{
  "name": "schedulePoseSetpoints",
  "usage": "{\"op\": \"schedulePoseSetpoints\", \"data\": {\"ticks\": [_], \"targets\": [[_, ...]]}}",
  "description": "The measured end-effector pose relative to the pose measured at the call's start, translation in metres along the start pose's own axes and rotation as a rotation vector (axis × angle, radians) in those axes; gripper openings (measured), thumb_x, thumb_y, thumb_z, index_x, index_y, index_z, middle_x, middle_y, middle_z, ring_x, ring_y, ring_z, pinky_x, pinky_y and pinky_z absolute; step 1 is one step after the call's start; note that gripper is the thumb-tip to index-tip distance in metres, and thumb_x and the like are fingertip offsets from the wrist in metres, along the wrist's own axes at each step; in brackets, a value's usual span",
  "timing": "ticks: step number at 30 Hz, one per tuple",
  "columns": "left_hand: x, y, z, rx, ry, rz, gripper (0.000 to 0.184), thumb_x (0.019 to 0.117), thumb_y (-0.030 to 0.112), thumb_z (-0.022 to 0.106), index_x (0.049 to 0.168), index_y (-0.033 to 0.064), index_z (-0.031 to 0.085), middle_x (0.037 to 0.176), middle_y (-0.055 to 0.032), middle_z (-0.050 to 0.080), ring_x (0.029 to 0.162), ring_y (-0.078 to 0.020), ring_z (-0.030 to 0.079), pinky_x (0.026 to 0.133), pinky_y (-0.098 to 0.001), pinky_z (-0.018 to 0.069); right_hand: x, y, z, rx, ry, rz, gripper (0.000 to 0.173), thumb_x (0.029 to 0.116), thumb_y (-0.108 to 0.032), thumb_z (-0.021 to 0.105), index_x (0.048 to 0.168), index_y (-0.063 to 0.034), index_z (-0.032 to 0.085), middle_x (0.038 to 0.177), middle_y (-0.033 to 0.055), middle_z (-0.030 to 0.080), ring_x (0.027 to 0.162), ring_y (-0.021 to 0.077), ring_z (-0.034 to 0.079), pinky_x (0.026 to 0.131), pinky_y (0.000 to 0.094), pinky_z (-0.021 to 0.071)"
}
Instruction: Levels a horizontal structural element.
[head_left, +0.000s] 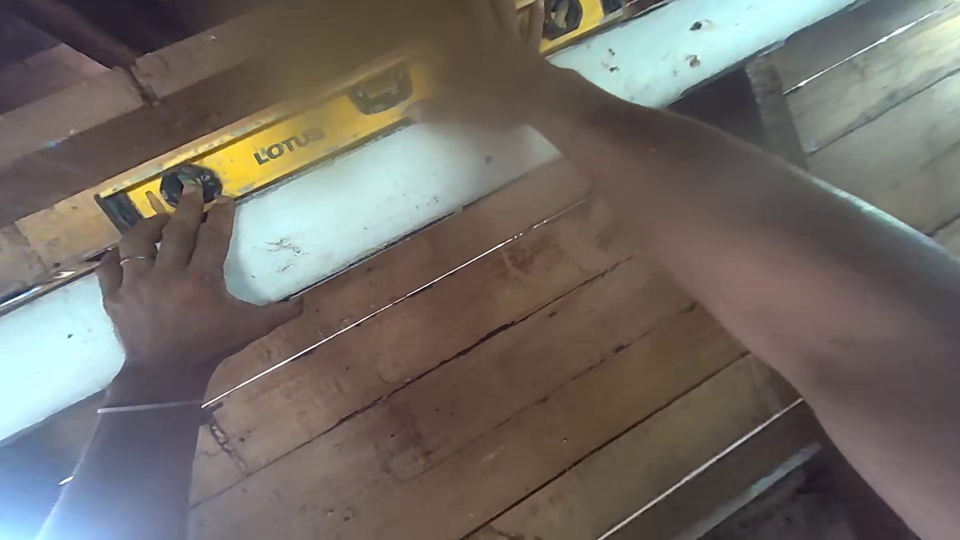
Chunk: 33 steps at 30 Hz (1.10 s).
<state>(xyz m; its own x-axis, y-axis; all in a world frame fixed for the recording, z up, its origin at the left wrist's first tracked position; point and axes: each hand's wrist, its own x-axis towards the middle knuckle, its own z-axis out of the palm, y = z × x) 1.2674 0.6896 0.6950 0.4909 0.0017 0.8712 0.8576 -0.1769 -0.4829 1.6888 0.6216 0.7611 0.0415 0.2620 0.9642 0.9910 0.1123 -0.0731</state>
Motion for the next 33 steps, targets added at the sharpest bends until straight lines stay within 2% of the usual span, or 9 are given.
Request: {"op": "schedulePoseSetpoints", "data": {"ticks": [2,6,10,12,16,19,26,33], "targets": [[0.0010,0.0030,-0.0018,0.002,0.006,-0.004,0.130,0.0500,0.081,0.069,0.159,0.0174,0.037,0.167,-0.0095,0.030,0.146,-0.0427,0.038,0.105,-0.0703,0.0368,0.0004,-0.0002,0.0001,-0.004,0.005,0.005,0.110,0.0667,-0.098,0.048,0.153,-0.0307,0.043,0.166,0.0146,0.028,0.156,0.0434,0.012,0.108,0.0870,-0.0017],[-0.0014,0.0093,-0.0043,-0.006,0.024,-0.012,0.129,0.0499,0.080,0.070,0.158,0.0169,0.039,0.165,-0.0092,0.035,0.144,-0.0415,0.041,0.105,-0.0685,0.0378,-0.0023,-0.0003,-0.0010,-0.020,-0.004,0.008,0.108,0.0674,-0.098,0.048,0.153,-0.0332,0.042,0.161,0.0128,0.036,0.154,0.0420,0.017,0.109,0.0859,-0.0022],[-0.0024,0.0065,-0.0019,-0.004,0.021,-0.009,0.129,0.0503,0.081,0.070,0.159,0.0192,0.038,0.166,-0.0071,0.034,0.144,-0.0402,0.040,0.104,-0.0691,0.0382,-0.0032,-0.0013,-0.0014,0.000,-0.021,0.008,0.109,0.0678,-0.098,0.047,0.153,-0.0312,0.043,0.165,0.0128,0.030,0.156,0.0421,0.012,0.109,0.0858,-0.0026],[-0.0028,0.0043,-0.0007,-0.004,0.018,-0.009,0.129,0.0501,0.082,0.069,0.158,0.0179,0.039,0.166,-0.0076,0.033,0.144,-0.0409,0.041,0.103,-0.0695,0.0384,-0.0001,-0.0001,0.0010,0.008,-0.005,-0.001,0.109,0.0668,-0.099,0.046,0.151,-0.0298,0.046,0.165,0.0113,0.029,0.156,0.0422,0.012,0.107,0.0873,-0.0023],[-0.0025,0.0038,0.0000,0.001,0.001,-0.018,0.130,0.0503,0.082,0.069,0.159,0.0182,0.038,0.167,-0.0086,0.031,0.145,-0.0413,0.038,0.106,-0.0691,0.0365,0.0007,0.0009,0.0013,0.013,-0.008,0.004,0.109,0.0674,-0.098,0.047,0.153,-0.0311,0.044,0.164,0.0103,0.034,0.155,0.0414,0.018,0.109,0.0853,-0.0008],[-0.0031,0.0047,-0.0004,-0.004,0.010,-0.018,0.128,0.0504,0.080,0.070,0.158,0.0182,0.039,0.167,-0.0085,0.032,0.144,-0.0418,0.039,0.105,-0.0698,0.0368,-0.0005,-0.0001,0.0002,0.008,-0.017,-0.004,0.106,0.0691,-0.098,0.046,0.150,-0.0300,0.047,0.165,0.0120,0.030,0.155,0.0420,0.015,0.108,0.0865,-0.0023],[-0.0030,0.0057,-0.0011,-0.017,0.026,-0.005,0.129,0.0508,0.082,0.069,0.157,0.0162,0.040,0.166,-0.0093,0.032,0.144,-0.0417,0.039,0.105,-0.0697,0.0369,-0.0016,-0.0013,-0.0005,0.018,-0.011,-0.001,0.109,0.0662,-0.099,0.047,0.150,-0.0291,0.046,0.168,0.0121,0.024,0.157,0.0420,0.009,0.107,0.0870,-0.0023],[-0.0029,0.0070,-0.0018,-0.005,0.033,0.000,0.129,0.0503,0.080,0.070,0.158,0.0154,0.039,0.166,-0.0105,0.033,0.143,-0.0425,0.042,0.104,-0.0690,0.0383,-0.0040,-0.0016,-0.0019,0.010,-0.012,-0.006,0.109,0.0683,-0.097,0.047,0.152,-0.0277,0.045,0.167,0.0121,0.026,0.156,0.0422,0.012,0.108,0.0861,-0.0014]]}}
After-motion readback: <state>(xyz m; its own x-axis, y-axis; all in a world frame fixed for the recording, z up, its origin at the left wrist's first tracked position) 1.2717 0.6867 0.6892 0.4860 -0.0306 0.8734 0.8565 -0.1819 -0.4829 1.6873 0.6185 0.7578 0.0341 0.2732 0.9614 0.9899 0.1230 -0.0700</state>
